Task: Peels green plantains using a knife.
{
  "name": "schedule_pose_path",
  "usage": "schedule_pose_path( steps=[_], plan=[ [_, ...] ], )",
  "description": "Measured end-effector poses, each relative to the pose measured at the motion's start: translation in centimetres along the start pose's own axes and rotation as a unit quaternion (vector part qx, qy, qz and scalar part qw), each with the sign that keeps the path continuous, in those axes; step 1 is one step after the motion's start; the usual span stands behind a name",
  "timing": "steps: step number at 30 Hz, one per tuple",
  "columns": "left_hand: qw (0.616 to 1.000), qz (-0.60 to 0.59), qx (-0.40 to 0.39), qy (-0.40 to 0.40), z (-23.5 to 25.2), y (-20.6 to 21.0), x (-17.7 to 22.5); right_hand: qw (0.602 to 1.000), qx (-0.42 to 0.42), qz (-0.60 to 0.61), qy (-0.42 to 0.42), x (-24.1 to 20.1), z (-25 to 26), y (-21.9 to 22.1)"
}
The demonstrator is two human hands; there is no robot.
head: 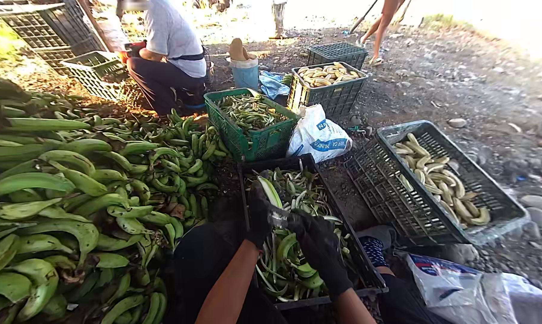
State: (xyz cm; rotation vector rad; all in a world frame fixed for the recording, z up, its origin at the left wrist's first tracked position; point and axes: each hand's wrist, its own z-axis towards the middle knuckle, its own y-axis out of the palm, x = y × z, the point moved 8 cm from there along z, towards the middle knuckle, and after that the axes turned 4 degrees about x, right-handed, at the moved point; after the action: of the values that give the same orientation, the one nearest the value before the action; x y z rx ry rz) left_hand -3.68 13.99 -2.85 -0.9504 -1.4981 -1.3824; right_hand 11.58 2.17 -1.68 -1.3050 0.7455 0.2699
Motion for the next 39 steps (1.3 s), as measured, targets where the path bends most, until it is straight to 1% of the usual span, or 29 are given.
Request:
schedule_pose_path(
  steps=[1,2,4,5,7,9,10,11,13,14,16,17,18,19,20,21,22,24,25,27,30,31,33,35,37,39],
  plan=[
    [1.0,-0.015,0.001,0.006,0.1,0.0,0.2,1.0,0.018,-0.002,-0.01,-0.1,-0.6,0.0],
    [1.0,-0.019,-0.017,0.008,-0.2,0.4,0.5,0.999,0.036,-0.004,-0.013,0.1,-0.8,0.0],
    [0.996,0.011,-0.088,-0.003,-1.2,1.6,0.6,0.999,0.048,-0.002,0.01,0.6,-0.1,-0.4],
    [0.989,0.036,-0.14,-0.021,-2.0,2.2,0.3,0.998,0.046,0.0,0.032,1.0,0.7,-0.7],
    [0.969,0.103,-0.208,-0.09,-3.3,2.7,-0.6,0.996,0.044,-0.002,0.074,1.8,2.5,-1.0],
    [0.941,0.174,-0.255,-0.14,-4.9,3.4,-1.5,0.995,0.052,0.005,0.089,3.0,4.2,-1.3],
    [0.936,0.178,-0.268,-0.145,-5.4,3.5,-1.6,0.994,0.053,0.011,0.091,3.5,4.6,-1.5],
    [0.947,0.148,-0.248,-0.14,-5.0,3.5,-1.7,0.994,0.058,0.021,0.088,3.6,4.7,-1.7],
    [0.977,0.049,-0.163,-0.127,-3.1,3.1,-1.4,0.994,0.059,0.032,0.082,3.1,4.4,-2.0],
    [0.987,0.015,-0.121,-0.107,-2.4,2.6,-0.9,0.995,0.047,0.031,0.085,2.7,3.9,-1.7],
    [0.998,0.001,-0.031,-0.049,-1.9,1.1,0.1,0.996,0.033,0.022,0.077,1.7,2.3,-0.6],
    [0.999,-0.001,0.026,-0.018,-1.7,0.3,0.5,0.997,0.055,0.01,0.05,1.0,1.3,-0.1],
    [0.996,0.014,0.092,0.0,-1.6,-0.7,0.7,0.995,0.099,0.004,0.013,0.4,0.3,0.2],
    [0.986,0.07,0.151,0.012,-1.6,-1.8,0.8,0.989,0.146,-0.004,-0.021,-0.1,-0.7,0.6],
    [0.971,0.142,0.192,0.031,-1.6,-2.7,0.9,0.981,0.188,-0.011,-0.045,-0.6,-1.4,0.8],
    [0.96,0.18,0.21,0.04,-1.5,-3.1,1.0,0.976,0.213,-0.012,-0.053,-0.8,-1.8,0.9],
    [0.963,0.168,0.209,0.028,-1.7,-3.1,0.9,0.975,0.218,-0.006,-0.047,-0.8,-1.8,0.8],
    [0.986,0.039,0.161,-0.015,-2.0,-1.7,0.6,0.984,0.177,0.012,-0.015,-0.6,-0.9,0.4],
    [0.991,0.0,0.135,-0.02,-2.2,-1.1,0.7,0.988,0.154,0.013,-0.008,-0.5,-0.4,0.2],
    [0.994,-0.037,0.1,-0.031,-2.2,-0.6,1.0,0.988,0.149,0.014,-0.026,-0.6,0.1,-0.3],
    [0.986,-0.106,0.072,-0.104,-1.6,-0.5,0.0,0.986,0.161,-0.012,-0.049,-1.0,-0.3,-0.5],
    [0.987,-0.105,0.048,-0.111,-1.5,-0.5,-0.2,0.986,0.158,-0.015,-0.045,-1.0,-0.6,-0.5],
    [0.994,-0.05,-0.041,-0.087,-1.4,0.5,-0.1,0.989,0.143,-0.008,-0.025,-0.5,-0.3,-0.5],
    [0.986,0.043,-0.147,-0.067,-2.0,1.7,0.0,0.996,0.087,-0.005,0.028,0.5,0.6,-0.4],
    [0.96,0.129,-0.238,-0.068,-2.9,2.7,-0.3,0.997,0.028,0.013,0.071,1.6,1.6,0.2],
    [0.926,0.219,-0.294,-0.09,-4.6,3.7,-0.2,0.996,0.009,0.063,0.067,2.2,2.4,0.2]
  ],
)
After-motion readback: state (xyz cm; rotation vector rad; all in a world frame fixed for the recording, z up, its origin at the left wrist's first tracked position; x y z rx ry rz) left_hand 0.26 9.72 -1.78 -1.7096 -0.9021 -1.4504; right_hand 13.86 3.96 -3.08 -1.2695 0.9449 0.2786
